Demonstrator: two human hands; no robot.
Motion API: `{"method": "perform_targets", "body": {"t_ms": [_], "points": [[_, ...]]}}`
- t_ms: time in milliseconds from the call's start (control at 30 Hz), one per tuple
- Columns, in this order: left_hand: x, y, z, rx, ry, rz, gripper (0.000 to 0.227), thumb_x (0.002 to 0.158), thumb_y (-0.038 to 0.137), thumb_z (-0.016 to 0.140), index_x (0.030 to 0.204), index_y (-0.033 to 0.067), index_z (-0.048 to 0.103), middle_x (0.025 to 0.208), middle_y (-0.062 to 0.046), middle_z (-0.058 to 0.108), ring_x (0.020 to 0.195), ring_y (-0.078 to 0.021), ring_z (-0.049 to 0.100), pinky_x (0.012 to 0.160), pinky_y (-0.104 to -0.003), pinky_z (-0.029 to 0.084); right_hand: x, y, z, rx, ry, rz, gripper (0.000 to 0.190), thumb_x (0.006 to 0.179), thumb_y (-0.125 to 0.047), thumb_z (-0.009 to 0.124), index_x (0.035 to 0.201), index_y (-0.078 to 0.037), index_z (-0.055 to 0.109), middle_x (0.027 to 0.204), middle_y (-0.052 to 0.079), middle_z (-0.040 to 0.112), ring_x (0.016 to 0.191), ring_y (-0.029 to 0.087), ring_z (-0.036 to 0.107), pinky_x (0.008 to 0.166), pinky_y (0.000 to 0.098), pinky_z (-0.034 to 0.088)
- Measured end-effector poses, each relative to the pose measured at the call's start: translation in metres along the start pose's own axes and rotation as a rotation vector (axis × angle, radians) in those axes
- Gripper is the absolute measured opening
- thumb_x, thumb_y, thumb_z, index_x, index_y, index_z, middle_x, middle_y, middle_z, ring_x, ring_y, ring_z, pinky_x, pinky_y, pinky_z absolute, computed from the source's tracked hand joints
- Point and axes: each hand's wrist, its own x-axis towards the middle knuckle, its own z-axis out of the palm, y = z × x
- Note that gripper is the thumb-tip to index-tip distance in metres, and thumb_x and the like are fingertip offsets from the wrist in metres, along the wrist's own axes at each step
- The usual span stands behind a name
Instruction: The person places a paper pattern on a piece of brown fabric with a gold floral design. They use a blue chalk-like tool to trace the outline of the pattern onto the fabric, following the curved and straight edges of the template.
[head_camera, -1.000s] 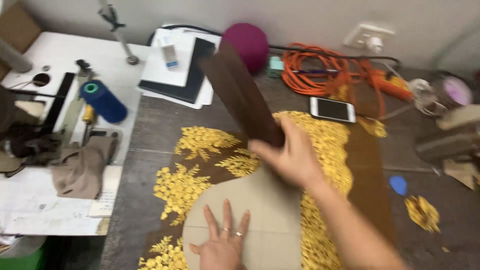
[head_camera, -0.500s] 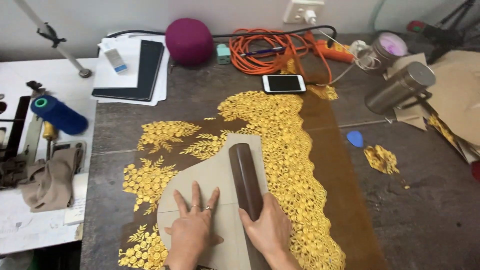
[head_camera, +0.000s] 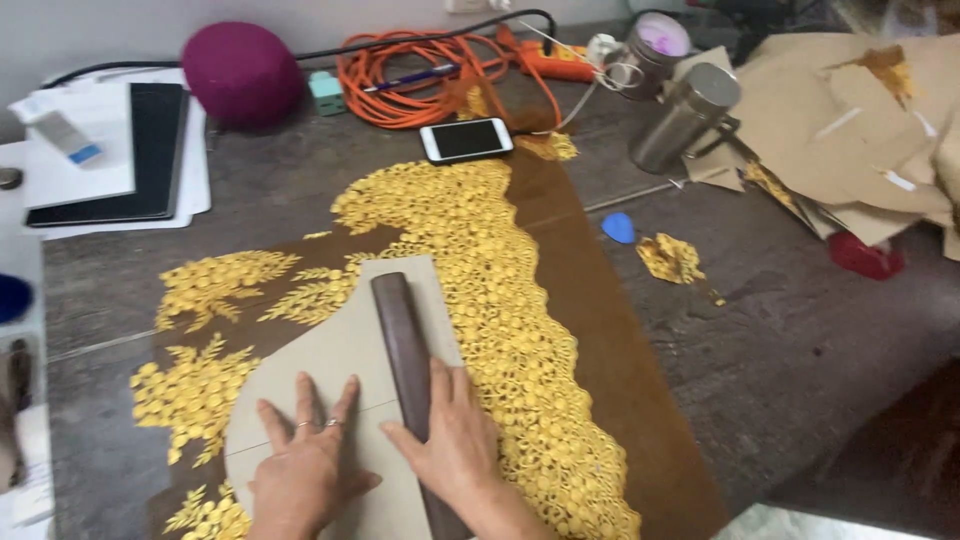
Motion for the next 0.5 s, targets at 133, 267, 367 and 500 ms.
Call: {"method": "perform_targets", "body": {"t_ms": [133,267,367,500], "points": [[0.000,0.002,-0.003,0.029,-0.015,-0.019,0.113,0.082,0.055,0.077,0.147,0.0536,-0.015,0.162,0.001,-0.032,0.149,-0.0437,-0.021,0.107,-0.058,0.041,-0.009,0.010,0.010,0.119,0.106,-0.143,0.092,0.084,-0.057,0.064,0.146,-0.002,0.023,0.140,0.017,0.034,0.125,0.036,0.042,0.088,0.0505,0.047],[0.004,0.004,-0.002,0.052,-0.052,-0.068,0.113,0.084,0.056,0.076,0.146,0.0551,-0.019,0.161,0.003,-0.036,0.149,-0.0420,-0.024,0.106,-0.057,0.043,-0.012,0.012,0.008,0.189,0.008,-0.143,0.095,0.088,-0.055,0.061,0.149,0.000,0.014,0.151,0.021,0.022,0.138,0.037,0.024,0.103,0.0506,0.035],[0.012,0.003,0.001,0.046,-0.064,-0.089,0.115,0.082,0.060,0.077,0.144,0.0572,-0.020,0.161,0.005,-0.038,0.149,-0.0409,-0.026,0.107,-0.060,0.038,-0.013,0.014,0.012,0.167,0.032,-0.149,0.092,0.090,-0.057,0.057,0.149,0.001,0.015,0.151,0.019,0.024,0.138,0.035,0.026,0.101,0.0497,0.036],[0.015,0.003,0.002,0.063,-0.079,-0.096,0.118,0.082,0.060,0.078,0.144,0.0558,-0.022,0.160,0.002,-0.039,0.147,-0.0436,-0.026,0.110,-0.060,0.035,-0.015,0.013,0.008,0.214,0.018,-0.133,0.081,0.094,-0.051,0.048,0.148,0.000,0.015,0.152,0.018,0.024,0.137,0.035,0.028,0.096,0.0532,0.040]]}}
